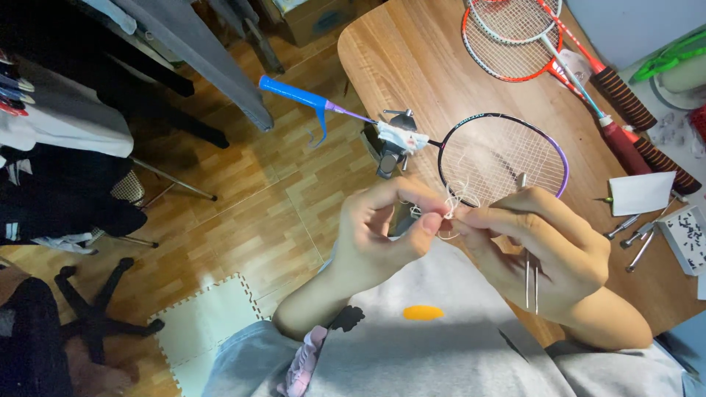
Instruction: Weaving a string through the grommets of a badminton racket frame held in a tensioner.
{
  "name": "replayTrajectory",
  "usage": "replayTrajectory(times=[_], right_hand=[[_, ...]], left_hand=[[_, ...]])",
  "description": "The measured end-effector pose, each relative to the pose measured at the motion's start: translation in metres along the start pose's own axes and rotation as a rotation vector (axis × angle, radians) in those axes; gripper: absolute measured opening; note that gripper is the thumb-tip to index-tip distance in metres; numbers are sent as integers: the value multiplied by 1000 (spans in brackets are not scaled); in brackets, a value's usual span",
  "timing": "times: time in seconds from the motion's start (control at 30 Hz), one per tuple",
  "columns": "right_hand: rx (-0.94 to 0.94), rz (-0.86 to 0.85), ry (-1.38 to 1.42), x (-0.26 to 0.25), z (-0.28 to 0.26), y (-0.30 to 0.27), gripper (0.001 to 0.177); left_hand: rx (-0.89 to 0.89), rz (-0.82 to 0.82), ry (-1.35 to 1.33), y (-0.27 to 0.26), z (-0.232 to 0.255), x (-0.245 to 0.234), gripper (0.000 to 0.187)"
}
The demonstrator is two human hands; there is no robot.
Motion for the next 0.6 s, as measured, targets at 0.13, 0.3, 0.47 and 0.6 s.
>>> replayTrajectory(times=[0.13,0.3,0.47,0.6], right_hand=[[-1,-16,34,1,-7,8,27],[107,-22,89,-1,5,1,23],[201,-60,150,2,11,2,20],[250,-94,140,3,12,5,20]], left_hand=[[8,4,-7,-1,4,-1,11],[79,-63,29,-2,10,-1,14],[95,-49,106,-4,14,-2,18],[215,49,298,-6,29,-6,20]])
Point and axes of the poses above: each hand's wrist, its own y-axis towards the middle knuckle, its own x-axis out of the palm, z = x × y, the point moved 9 cm from there along y, towards the middle knuckle, and after that the axes turned 15 degrees about y, right-handed, at the moved point
